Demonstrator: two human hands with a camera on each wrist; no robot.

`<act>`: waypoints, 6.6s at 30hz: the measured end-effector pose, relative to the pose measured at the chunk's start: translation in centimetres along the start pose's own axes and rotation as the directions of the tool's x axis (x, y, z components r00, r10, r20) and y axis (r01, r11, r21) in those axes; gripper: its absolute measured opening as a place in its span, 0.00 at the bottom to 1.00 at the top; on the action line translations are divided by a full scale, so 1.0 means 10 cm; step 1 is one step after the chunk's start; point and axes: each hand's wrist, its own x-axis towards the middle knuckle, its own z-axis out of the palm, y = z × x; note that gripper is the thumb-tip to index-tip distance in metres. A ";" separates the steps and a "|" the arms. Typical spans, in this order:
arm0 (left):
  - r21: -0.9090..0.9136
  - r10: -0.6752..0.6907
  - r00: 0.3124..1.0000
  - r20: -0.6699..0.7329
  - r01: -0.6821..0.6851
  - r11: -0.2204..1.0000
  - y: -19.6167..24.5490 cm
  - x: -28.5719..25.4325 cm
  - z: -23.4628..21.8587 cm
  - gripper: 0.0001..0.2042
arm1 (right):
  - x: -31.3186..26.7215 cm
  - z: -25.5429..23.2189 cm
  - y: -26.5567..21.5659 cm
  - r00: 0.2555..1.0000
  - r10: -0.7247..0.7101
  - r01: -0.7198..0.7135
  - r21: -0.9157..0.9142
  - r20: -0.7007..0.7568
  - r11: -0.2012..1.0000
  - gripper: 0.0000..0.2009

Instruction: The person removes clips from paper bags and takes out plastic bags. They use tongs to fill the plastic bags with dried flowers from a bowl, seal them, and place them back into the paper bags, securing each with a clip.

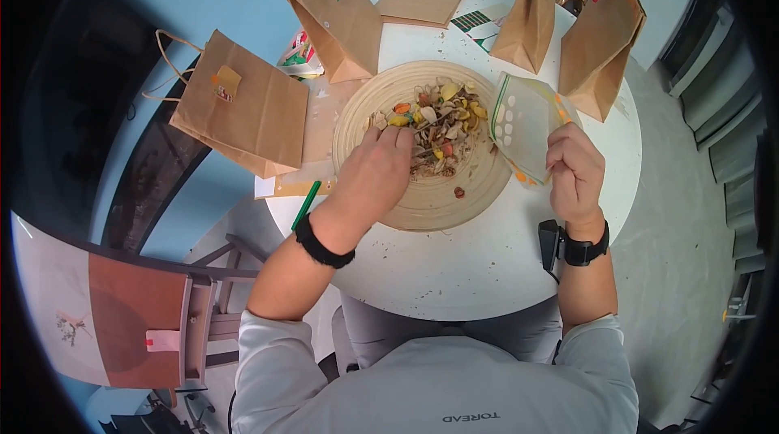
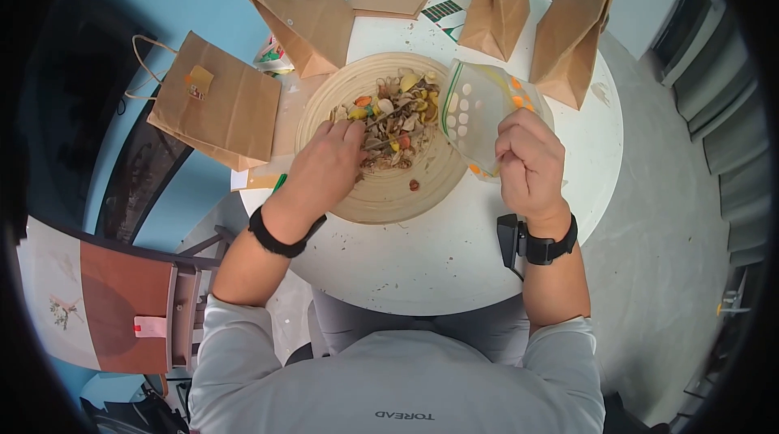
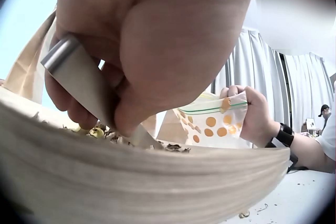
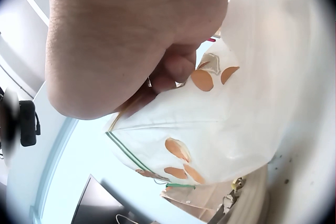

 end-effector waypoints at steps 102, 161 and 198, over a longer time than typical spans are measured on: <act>0.034 -0.407 0.911 -0.063 0.409 0.912 -0.37 -0.48 -0.16 0.09 | 0.02 0.05 -0.04 0.984 -0.009 -0.015 0.130 0.179 0.991 0.07; -0.053 -0.207 0.975 -0.082 0.204 0.978 -0.03 -0.29 -0.01 0.16 | 0.01 0.06 0.03 0.991 0.011 -0.027 0.126 0.130 0.992 0.07; 0.005 -0.250 0.965 -0.075 0.251 0.968 -0.12 -0.54 -0.13 0.15 | -0.01 0.07 0.06 0.975 0.055 -0.095 0.177 0.216 0.980 0.07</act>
